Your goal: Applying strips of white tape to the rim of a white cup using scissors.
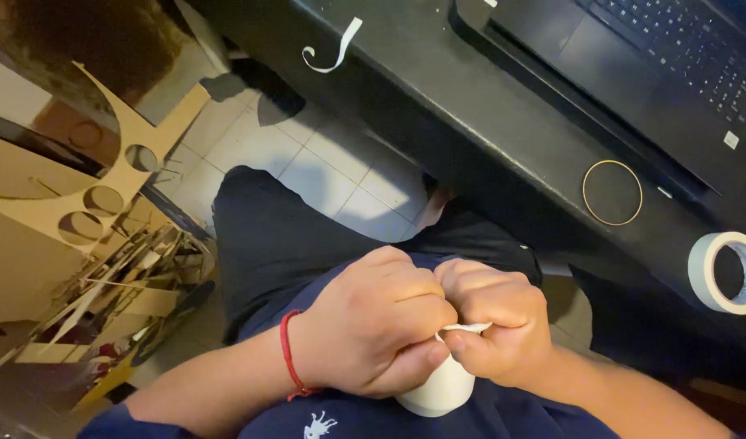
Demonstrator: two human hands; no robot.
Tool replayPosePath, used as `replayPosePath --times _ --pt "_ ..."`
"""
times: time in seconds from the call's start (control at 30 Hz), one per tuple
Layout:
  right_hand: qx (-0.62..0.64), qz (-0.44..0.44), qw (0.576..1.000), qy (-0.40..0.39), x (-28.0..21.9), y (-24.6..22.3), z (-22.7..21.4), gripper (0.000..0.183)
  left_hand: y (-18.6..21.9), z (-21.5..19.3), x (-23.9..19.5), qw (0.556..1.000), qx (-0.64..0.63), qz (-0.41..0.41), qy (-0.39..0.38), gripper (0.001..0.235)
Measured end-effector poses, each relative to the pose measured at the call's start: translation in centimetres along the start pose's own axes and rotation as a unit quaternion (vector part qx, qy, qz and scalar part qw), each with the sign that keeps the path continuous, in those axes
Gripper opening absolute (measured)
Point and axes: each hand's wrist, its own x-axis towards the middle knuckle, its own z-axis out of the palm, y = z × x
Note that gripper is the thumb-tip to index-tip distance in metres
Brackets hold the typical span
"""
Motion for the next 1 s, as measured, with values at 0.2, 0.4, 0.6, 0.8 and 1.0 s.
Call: replayPosePath --times 0.2,0.4,0.6,0.8,1.0 --pt "0.039 -0.018 0.999 -0.013 0.4 -0.1 -0.4 0.054 0.7 -0.4 1.5 0.995 -0.092 -0.020 0.011 0.040" --pt "0.014 0.074 0.997 0.015 -1.6 -0.5 -2.4 0.061 -1.9 -0.2 0.8 0.985 -0.166 -0.042 0.028 0.029" --pt "0.531 0.233 0.814 -0.011 1.0 -1.2 -2.2 0.089 -4.4 0.8 1.5 0.951 -0.249 0.079 0.167 0.029" --pt "0.505 0.287 0.808 0.100 -3.1 3.1 -1.6 0.095 -7.4 0.4 1.4 0.985 -0.034 0.003 0.167 0.034" --pt "0.399 0.276 0.864 0.138 -2.9 3.0 -1.1 0.093 -5.7 -0.6 1.0 0.983 0.080 0.024 0.163 0.033"
